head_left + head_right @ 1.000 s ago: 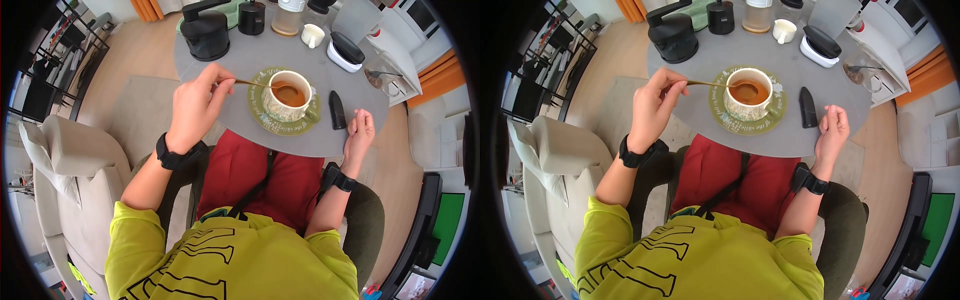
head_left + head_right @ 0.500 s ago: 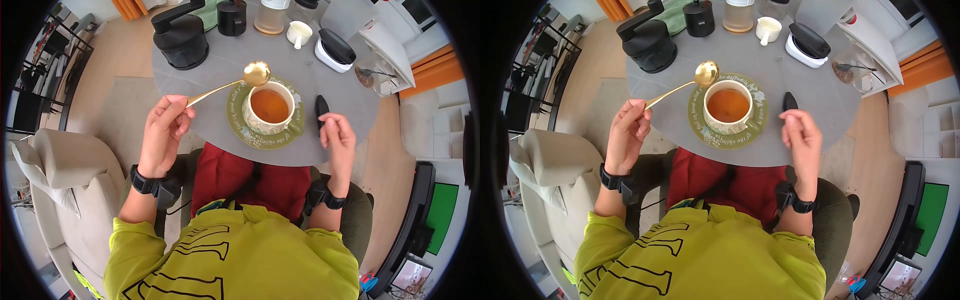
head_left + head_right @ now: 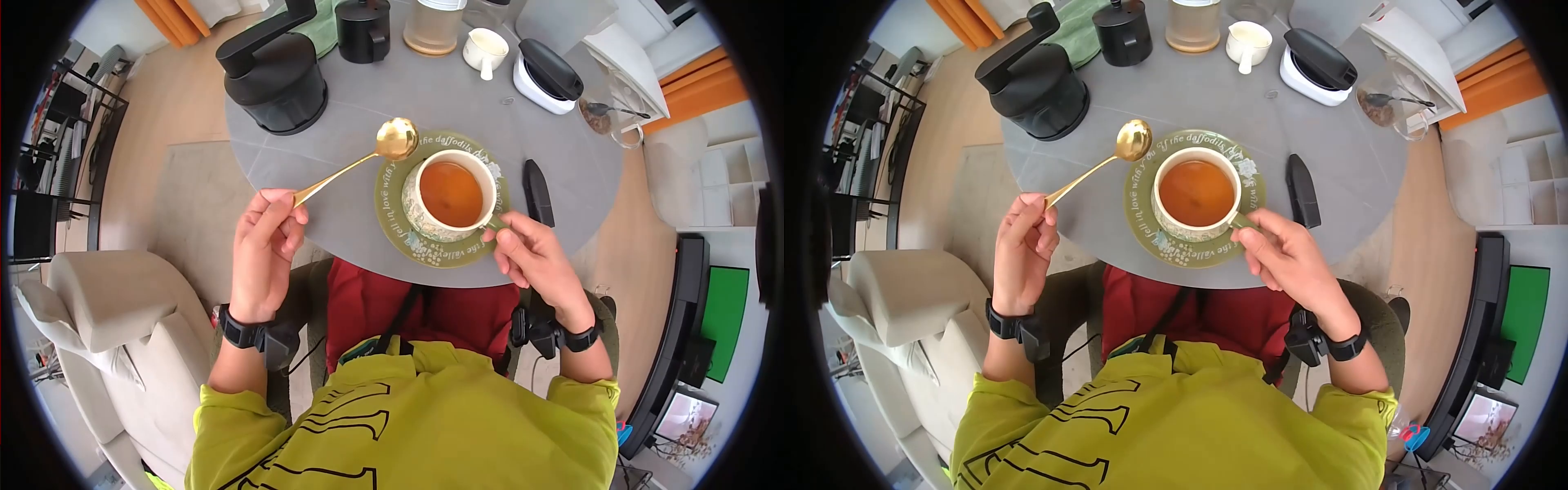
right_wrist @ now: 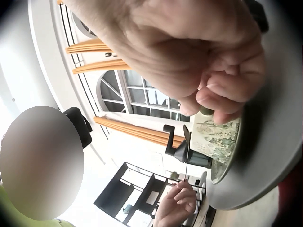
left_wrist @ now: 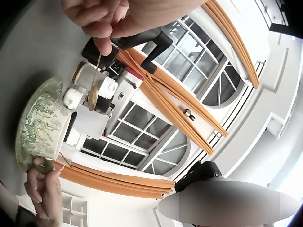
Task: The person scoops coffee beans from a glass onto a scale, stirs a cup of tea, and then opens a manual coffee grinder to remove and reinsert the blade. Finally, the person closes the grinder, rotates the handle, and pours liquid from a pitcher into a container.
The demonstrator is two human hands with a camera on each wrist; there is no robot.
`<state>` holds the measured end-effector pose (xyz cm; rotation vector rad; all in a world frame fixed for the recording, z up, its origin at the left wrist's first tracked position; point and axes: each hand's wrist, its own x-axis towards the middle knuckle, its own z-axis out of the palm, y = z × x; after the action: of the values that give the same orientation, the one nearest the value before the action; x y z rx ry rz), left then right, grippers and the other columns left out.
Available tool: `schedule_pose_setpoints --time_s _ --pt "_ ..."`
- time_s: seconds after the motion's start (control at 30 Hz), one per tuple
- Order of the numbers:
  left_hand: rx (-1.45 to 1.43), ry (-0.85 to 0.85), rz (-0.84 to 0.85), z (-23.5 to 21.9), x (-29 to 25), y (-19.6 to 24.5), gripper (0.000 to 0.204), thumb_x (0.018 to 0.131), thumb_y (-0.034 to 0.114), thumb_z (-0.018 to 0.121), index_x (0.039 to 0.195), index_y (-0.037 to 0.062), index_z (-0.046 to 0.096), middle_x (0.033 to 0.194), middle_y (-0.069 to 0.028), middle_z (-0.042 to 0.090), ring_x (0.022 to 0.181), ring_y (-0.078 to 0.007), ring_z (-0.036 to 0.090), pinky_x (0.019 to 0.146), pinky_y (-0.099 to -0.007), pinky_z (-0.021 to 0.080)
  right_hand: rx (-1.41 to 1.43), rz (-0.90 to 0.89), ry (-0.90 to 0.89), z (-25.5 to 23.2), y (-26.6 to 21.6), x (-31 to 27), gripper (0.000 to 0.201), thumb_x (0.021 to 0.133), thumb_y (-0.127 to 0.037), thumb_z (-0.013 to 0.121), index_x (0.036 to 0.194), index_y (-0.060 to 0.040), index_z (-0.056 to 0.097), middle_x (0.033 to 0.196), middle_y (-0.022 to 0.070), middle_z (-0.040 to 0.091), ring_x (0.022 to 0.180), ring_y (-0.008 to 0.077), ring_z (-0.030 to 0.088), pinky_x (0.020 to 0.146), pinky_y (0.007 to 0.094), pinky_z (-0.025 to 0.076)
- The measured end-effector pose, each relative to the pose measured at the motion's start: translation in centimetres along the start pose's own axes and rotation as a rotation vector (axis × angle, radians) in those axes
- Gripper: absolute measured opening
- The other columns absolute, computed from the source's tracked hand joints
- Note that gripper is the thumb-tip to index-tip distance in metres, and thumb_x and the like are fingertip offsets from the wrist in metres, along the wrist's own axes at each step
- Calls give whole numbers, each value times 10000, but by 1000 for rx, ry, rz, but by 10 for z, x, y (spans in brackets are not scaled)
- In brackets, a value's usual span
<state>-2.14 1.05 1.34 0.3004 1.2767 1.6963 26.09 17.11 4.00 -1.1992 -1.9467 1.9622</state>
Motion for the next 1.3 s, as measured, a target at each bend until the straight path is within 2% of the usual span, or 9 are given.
schedule_pose_setpoints --time_s 0.17,0.3,0.37,0.5,0.57,0.7,1.0,1.1,1.3 --pt "15 10 1 4 -1 -2 72 947 147 517 932 79 534 756 -23 550 538 -57 353 511 -192 291 39 70 -34 -1 -6 2 291 994 -306 481 889 -43 550 582 -23 460 441 36 376 400 202 288" --pt "63 28 55 7 -2 -1 78 954 148 512 935 79 543 745 -26 558 518 -53 344 494 -192 269 44 48 -40 -1 -4 5 306 994 -316 480 837 -56 515 579 -24 446 445 35 367 399 205 281" --pt "87 34 82 7 -4 -3 78 956 149 511 936 82 547 745 -27 561 516 -53 343 493 -193 267 -44 33 -10 1 -6 5 338 994 -354 471 816 -68 496 586 -28 441 458 33 362 405 201 275" --pt "108 32 128 9 -3 -1 84 961 156 510 938 90 556 749 -27 569 513 -53 342 489 -196 261 4 35 19 3 -7 5 374 993 -396 455 789 -83 465 602 -28 439 470 32 360 413 198 274" --pt "112 26 130 10 -4 -1 84 962 159 511 937 91 555 749 -26 568 513 -54 343 488 -196 259 124 42 34 6 -4 5 385 1007 -407 410 773 -103 426 617 -11 437 463 36 327 410 186 245" --pt "129 15 136 9 -4 -1 84 963 165 514 935 95 552 748 -26 566 510 -54 343 486 -197 257 238 12 66 8 -1 5 388 1005 -420 407 772 -109 416 622 -8 437 465 40 324 413 187 239" --pt "141 29 127 11 -4 0 78 962 161 516 929 95 545 744 -27 568 514 -56 360 497 -195 271 109 -259 102 -8 -17 -20 364 1010 -313 432 727 -90 385 607 -37 393 490 25 324 438 195 257" --pt "113 24 119 8 -3 -2 62 950 125 524 948 70 553 748 -63 599 532 -64 388 515 -205 289 194 -294 100 -9 -26 -30 359 1009 -291 442 727 -77 377 601 -43 368 506 21 301 443 196 253" --pt "124 13 101 9 -2 -2 66 952 123 521 942 65 551 743 -64 599 531 -66 395 513 -206 294 283 -393 49 -9 -42 -37 361 1008 -297 443 741 -58 396 605 -45 351 521 26 280 443 206 244"
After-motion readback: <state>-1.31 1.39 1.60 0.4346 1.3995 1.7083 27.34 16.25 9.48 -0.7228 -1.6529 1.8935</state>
